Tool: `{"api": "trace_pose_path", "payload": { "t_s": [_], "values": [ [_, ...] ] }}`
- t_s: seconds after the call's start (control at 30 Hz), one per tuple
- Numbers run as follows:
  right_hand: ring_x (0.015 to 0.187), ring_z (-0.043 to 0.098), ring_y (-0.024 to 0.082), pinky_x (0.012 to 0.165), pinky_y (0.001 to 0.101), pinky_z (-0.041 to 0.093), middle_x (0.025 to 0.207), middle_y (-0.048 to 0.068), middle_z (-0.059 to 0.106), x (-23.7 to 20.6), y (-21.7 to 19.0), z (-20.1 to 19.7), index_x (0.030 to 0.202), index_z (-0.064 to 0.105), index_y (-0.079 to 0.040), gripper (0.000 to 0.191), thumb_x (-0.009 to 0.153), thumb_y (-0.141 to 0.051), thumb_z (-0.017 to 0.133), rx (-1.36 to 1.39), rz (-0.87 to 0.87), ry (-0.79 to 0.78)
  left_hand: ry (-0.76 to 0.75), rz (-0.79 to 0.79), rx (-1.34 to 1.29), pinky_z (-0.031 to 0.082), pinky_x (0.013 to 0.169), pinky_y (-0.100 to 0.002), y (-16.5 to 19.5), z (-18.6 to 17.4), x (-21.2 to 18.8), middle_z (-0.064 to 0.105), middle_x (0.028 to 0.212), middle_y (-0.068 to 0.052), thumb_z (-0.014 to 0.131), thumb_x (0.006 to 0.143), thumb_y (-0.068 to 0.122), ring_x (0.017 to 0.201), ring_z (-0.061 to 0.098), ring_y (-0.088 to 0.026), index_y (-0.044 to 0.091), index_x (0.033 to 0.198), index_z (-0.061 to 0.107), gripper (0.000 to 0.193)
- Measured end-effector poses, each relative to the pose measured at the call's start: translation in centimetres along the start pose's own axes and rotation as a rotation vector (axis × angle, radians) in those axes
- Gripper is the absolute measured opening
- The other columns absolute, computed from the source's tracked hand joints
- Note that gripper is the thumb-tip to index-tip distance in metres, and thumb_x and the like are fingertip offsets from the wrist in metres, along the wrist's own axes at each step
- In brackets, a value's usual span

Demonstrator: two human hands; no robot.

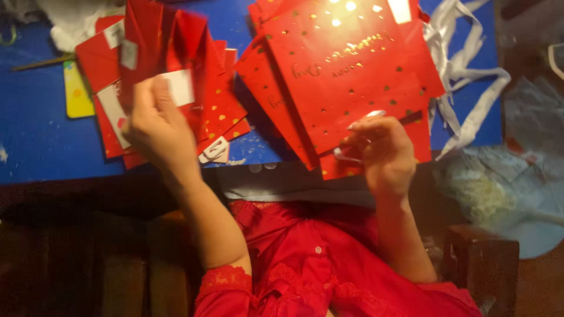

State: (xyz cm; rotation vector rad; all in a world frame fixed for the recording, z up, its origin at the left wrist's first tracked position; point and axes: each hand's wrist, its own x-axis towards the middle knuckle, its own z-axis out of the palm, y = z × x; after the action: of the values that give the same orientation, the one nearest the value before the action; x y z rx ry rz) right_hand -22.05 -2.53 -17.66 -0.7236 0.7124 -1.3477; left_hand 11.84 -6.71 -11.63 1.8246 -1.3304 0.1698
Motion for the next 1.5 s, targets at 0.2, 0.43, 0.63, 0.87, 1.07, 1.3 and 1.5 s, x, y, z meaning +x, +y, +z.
{"api": "trace_pose_path", "payload": {
  "t_s": [0.2, 0.43, 0.63, 0.87, 1.07, 1.3, 1.5],
  "values": [
    [0.093, 0.068, 0.025, 0.082, 0.0402, 0.059, 0.111, 0.012, 0.066, 0.5, -1.9, -0.9, 0.118, 0.061, -0.001, 0.039, 0.111, -0.035, 0.043, -0.013, 0.044, 0.062, -0.307, 0.218, -0.561, 0.055, 0.072, -0.030, 14.0, 7.3, -5.4, 0.072, 0.092, -0.012, 0.065, 0.109, 0.015, 0.080, 0.070, -0.012, 0.004, 0.108, 0.071, 0.013],
    [0.081, 0.060, 0.010, 0.076, 0.0243, 0.049, 0.093, 0.004, 0.063, 0.5, -5.7, -7.3, 0.111, 0.066, -0.002, 0.022, 0.112, -0.017, 0.051, -0.712, -0.329, 0.279, -0.712, -0.069, -0.849, 0.047, 0.058, -0.027, 20.0, 15.3, -8.7, 0.064, 0.070, -0.003, 0.063, 0.105, 0.019, 0.065, 0.055, -0.004, -0.001, 0.097, 0.071, 0.023],
    [0.080, 0.056, 0.011, 0.075, 0.0258, 0.047, 0.095, 0.007, 0.063, 2.0, -11.0, -9.8, 0.114, 0.066, 0.004, 0.017, 0.117, -0.011, 0.057, -0.615, -0.449, 0.406, -0.774, -0.175, -0.826, 0.035, 0.052, -0.025, 20.5, 16.8, -10.5, 0.049, 0.062, 0.004, 0.061, 0.106, 0.022, 0.059, 0.042, -0.003, 0.000, 0.089, 0.068, 0.029],
    [0.082, 0.058, 0.012, 0.076, 0.0270, 0.048, 0.098, 0.008, 0.063, -6.1, -6.4, -3.9, 0.116, 0.064, 0.003, 0.017, 0.115, -0.012, 0.056, -0.371, -0.116, -0.854, -0.767, -0.138, -0.859, 0.035, 0.055, -0.024, 21.6, 17.7, -11.4, 0.046, 0.070, 0.008, 0.060, 0.108, 0.021, 0.065, 0.040, -0.002, 0.001, 0.090, 0.066, 0.027],
    [0.084, 0.059, 0.013, 0.077, 0.0281, 0.050, 0.100, 0.008, 0.064, -7.3, -6.8, -3.0, 0.118, 0.063, 0.002, 0.018, 0.113, -0.013, 0.056, -0.387, -0.153, -0.752, -0.889, -0.270, -1.065, 0.028, 0.053, -0.022, 22.2, 18.7, -13.1, 0.047, 0.071, 0.009, 0.057, 0.111, 0.022, 0.062, 0.036, -0.001, 0.002, 0.091, 0.061, 0.028],
    [0.085, 0.061, 0.015, 0.077, 0.0293, 0.051, 0.103, 0.008, 0.064, -7.8, -5.9, -0.2, 0.120, 0.062, 0.001, 0.019, 0.112, -0.015, 0.055, -0.381, -0.151, -0.735, -0.865, -0.236, -1.032, 0.027, 0.052, -0.021, 23.0, 18.0, -13.3, 0.045, 0.070, 0.009, 0.056, 0.111, 0.022, 0.060, 0.035, 0.000, 0.002, 0.090, 0.062, 0.029],
    [0.087, 0.063, 0.016, 0.078, 0.0304, 0.053, 0.105, 0.009, 0.065, -7.8, -5.5, 1.5, 0.122, 0.061, 0.000, 0.021, 0.110, -0.016, 0.054, -0.348, -0.139, -0.744, -0.857, -0.227, -1.015, 0.028, 0.052, -0.021, 22.9, 18.3, -13.6, 0.046, 0.070, 0.009, 0.056, 0.111, 0.023, 0.061, 0.036, 0.000, 0.002, 0.091, 0.062, 0.029]
  ]
}}
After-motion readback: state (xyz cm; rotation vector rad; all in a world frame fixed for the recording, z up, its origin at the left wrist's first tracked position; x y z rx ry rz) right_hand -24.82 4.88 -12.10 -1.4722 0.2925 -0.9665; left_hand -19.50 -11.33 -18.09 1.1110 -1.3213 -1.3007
